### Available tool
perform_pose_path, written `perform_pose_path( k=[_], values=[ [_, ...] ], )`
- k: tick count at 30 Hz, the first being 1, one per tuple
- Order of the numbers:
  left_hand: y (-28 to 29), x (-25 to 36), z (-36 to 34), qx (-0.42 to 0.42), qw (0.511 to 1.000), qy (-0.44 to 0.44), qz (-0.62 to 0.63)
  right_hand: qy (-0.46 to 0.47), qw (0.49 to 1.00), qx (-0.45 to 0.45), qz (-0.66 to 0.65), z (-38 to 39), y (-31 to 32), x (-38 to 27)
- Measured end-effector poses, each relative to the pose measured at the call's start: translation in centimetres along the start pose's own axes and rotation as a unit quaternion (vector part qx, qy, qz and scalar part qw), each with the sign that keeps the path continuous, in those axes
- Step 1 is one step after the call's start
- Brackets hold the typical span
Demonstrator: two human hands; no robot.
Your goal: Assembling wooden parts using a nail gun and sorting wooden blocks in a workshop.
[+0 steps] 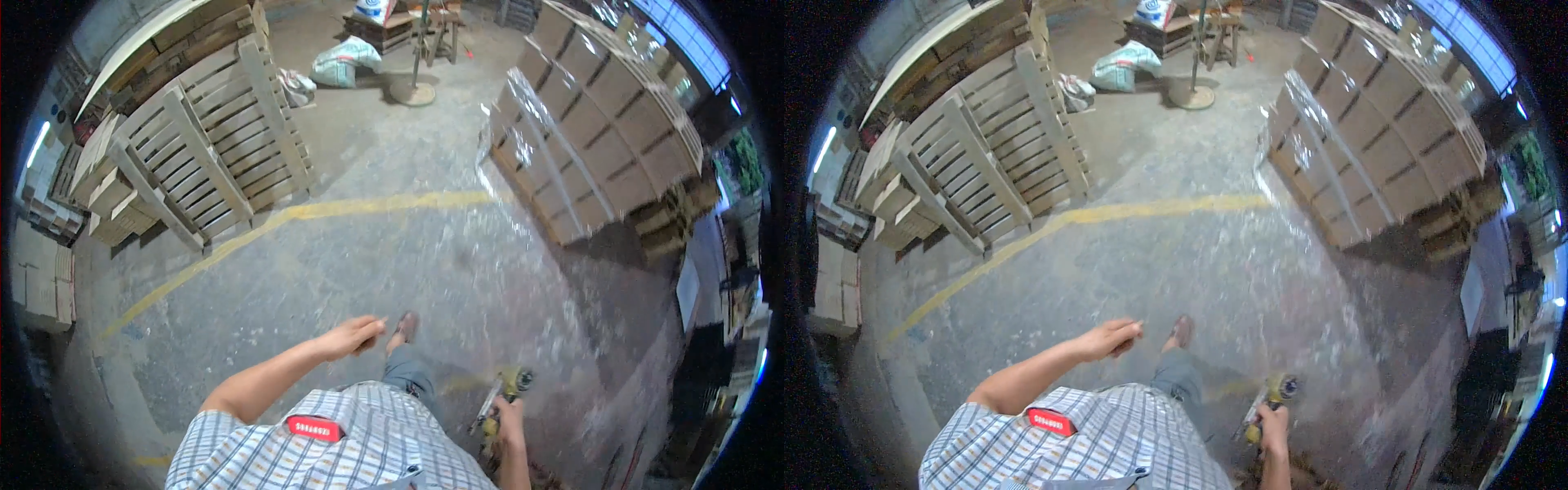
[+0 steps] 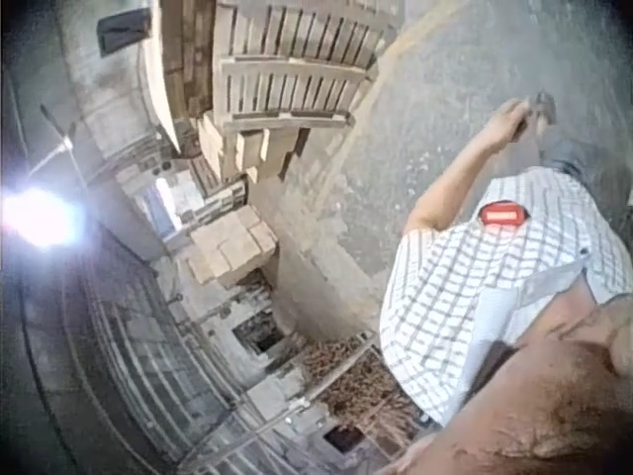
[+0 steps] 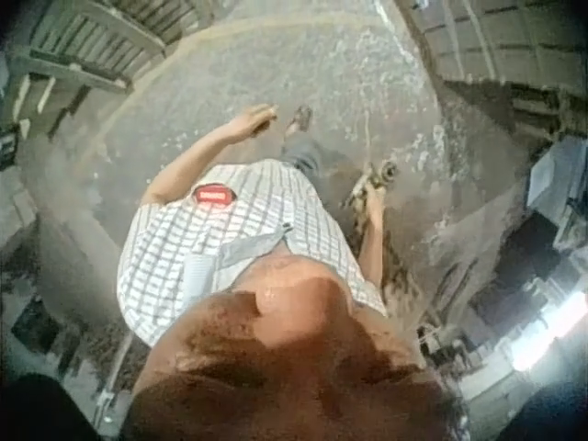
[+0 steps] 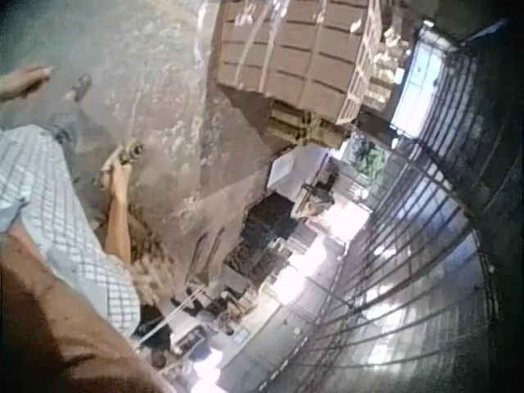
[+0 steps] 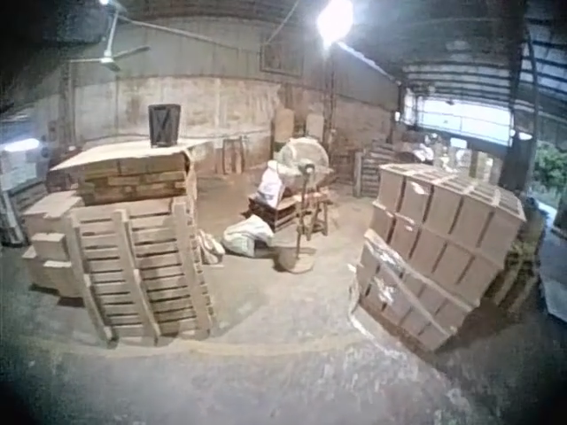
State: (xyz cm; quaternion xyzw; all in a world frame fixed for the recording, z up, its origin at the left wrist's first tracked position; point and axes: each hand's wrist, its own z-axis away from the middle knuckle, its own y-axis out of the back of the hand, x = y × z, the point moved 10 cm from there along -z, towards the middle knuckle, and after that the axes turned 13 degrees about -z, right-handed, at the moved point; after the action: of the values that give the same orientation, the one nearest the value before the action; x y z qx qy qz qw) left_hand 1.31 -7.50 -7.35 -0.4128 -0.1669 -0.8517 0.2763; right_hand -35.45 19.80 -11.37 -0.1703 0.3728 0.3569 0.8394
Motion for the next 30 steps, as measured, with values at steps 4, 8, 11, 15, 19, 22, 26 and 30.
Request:
perform_pose_path(
  k=[4, 8, 11, 15, 19, 22, 26, 30],
  values=[
    [8.9, 1.3, -4.0, 0.088, 0.983, 0.070, 0.145, 0.030, 0.984, -0.090, 0.150, -15.4, -15.0, -9.7],
    [17.7, 2.3, -5.9, 0.191, 0.948, 0.088, 0.239, 0.050, 0.931, -0.195, 0.305, -24.7, -30.2, -18.9],
    [24.6, 1.3, -8.8, 0.268, 0.914, 0.069, 0.296, 0.061, 0.889, -0.238, 0.387, -29.6, -42.0, -27.0],
    [35.5, 4.8, -18.2, 0.250, 0.925, 0.037, 0.285, 0.110, 0.861, -0.225, 0.442, -39.3, -50.7, -32.9],
    [46.7, 10.1, -28.4, 0.273, 0.927, 0.023, 0.256, 0.091, 0.859, -0.205, 0.460, -47.1, -56.8, -39.3],
    [52.7, 17.7, -34.4, 0.270, 0.943, 0.061, 0.183, 0.038, 0.880, -0.245, 0.406, -49.5, -63.1, -44.2],
    [58.5, 25.9, -45.7, 0.183, 0.955, -0.025, 0.232, 0.108, 0.792, -0.399, 0.450, -52.0, -79.7, -51.1],
    [66.0, 29.3, -55.4, 0.191, 0.922, -0.039, 0.335, 0.214, 0.747, -0.471, 0.417, -55.2, -95.3, -54.4]
  ],
)
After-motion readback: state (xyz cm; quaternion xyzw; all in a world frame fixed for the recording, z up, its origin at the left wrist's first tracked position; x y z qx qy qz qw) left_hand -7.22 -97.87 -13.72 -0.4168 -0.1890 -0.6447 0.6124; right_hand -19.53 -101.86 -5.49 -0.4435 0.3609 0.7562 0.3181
